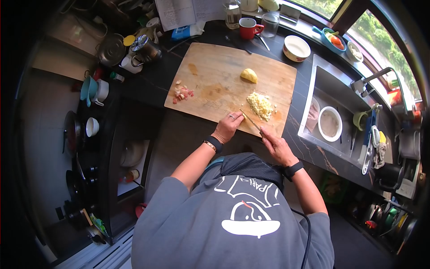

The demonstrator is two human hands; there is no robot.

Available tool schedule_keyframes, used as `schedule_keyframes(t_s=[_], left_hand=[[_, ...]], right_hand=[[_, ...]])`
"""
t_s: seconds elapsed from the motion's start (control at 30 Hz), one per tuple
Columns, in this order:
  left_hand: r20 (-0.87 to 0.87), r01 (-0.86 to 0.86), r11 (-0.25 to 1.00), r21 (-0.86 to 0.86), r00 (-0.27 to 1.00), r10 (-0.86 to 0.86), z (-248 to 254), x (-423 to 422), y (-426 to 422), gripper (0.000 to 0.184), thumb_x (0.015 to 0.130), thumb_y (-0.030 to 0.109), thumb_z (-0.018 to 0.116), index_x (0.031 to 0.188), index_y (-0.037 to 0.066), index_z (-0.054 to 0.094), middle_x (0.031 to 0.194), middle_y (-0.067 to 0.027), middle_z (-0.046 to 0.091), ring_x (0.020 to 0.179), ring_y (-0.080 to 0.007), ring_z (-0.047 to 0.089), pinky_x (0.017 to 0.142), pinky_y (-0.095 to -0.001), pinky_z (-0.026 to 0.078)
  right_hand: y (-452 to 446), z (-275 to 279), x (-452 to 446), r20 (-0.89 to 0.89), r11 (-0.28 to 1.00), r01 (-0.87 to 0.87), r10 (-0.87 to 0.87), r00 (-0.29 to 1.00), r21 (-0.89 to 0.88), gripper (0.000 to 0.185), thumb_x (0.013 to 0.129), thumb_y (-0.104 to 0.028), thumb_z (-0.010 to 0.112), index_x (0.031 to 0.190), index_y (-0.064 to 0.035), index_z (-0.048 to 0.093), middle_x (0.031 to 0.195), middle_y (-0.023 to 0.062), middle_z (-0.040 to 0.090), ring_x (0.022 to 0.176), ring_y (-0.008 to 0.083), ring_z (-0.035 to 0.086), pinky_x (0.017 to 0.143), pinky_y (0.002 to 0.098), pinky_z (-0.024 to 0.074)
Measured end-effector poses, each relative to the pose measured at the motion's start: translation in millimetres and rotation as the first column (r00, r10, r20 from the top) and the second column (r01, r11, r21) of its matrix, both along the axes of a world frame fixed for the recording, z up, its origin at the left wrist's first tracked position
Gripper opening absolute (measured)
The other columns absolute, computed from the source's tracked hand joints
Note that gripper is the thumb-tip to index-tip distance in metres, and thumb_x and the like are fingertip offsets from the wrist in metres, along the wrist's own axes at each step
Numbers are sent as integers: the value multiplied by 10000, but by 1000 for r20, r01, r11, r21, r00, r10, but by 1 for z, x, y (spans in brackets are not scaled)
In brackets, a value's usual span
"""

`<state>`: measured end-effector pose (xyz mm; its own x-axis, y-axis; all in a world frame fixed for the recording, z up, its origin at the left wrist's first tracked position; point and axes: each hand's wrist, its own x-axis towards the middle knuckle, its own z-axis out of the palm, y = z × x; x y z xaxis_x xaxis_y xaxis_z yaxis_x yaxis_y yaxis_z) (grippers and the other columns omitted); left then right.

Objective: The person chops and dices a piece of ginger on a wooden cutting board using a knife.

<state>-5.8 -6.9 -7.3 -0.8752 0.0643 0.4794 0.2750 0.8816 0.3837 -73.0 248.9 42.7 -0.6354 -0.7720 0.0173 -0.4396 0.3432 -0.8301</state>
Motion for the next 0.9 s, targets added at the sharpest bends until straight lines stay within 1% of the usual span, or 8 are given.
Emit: schedule_keyframes(t_s=[0.1,0.17,0.33,0.47,0.57,0.67,0.73,0.9], left_hand=[[7,12,1000,-24,1000,-12,-1,1,-2,238,835,-3,625,1070,-6,657,1102,-139,654,983,-312,643,862,-382,534],[-12,18,1000,-6,1000,-19,-5,2,-3,276,814,5,574,1076,-14,656,1132,-140,649,1010,-314,638,877,-373,542],[-11,2,1000,21,1000,-2,-3,2,-1,265,815,-28,611,1074,-13,662,1126,-141,655,1016,-308,648,885,-378,537],[-1,-18,1000,23,1000,18,-3,3,-1,281,810,-29,607,1084,-9,663,1128,-137,657,1012,-303,652,880,-375,541],[-14,-18,1000,-9,1000,18,-3,3,-1,281,807,-23,607,1082,-5,664,1135,-132,656,1015,-299,651,873,-372,542],[1,-20,1000,-3,1000,20,-1,3,-1,271,808,-13,607,1072,-4,668,1137,-131,654,1020,-300,649,874,-374,540],[2,-12,1000,-18,1000,12,2,3,-2,262,811,7,592,1062,-14,666,1134,-134,653,1029,-298,644,880,-367,541],[-20,15,998,-54,1000,-16,4,1,-3,253,802,21,576,1034,-27,664,1135,-133,648,1032,-294,636,890,-360,539]], right_hand=[[-4,-4,1,-10,1000,-22,22,1000,-5,463,985,-174,562,1441,-182,484,1107,196,685,968,402,666,834,450,541],[-6,-7,1,-23,999,-24,23,999,-26,466,986,-174,560,1444,-183,477,1107,196,685,966,403,666,834,454,541],[-10,0,-1,-69,998,-28,31,997,50,457,989,-168,554,1440,-194,481,1098,179,696,958,397,672,827,452,547],[-7,5,-12,-48,997,-22,25,999,72,455,990,-165,555,1438,-195,483,1101,174,699,959,395,674,822,452,550],[-6,5,-14,-34,997,-65,67,997,41,460,988,-163,561,1440,-185,480,1122,178,694,988,392,670,836,444,548],[-8,8,-10,28,995,-64,62,998,73,461,986,-155,561,1440,-169,479,1146,188,684,1021,391,661,862,436,543],[-10,7,-8,41,998,-51,50,998,20,449,989,-99,552,1433,-132,494,1176,192,676,1045,387,664,881,416,539],[-11,2,-6,3,997,-65,65,998,34,455,984,-143,557,1433,-145,484,1153,206,675,1026,400,657,867,441,539]])
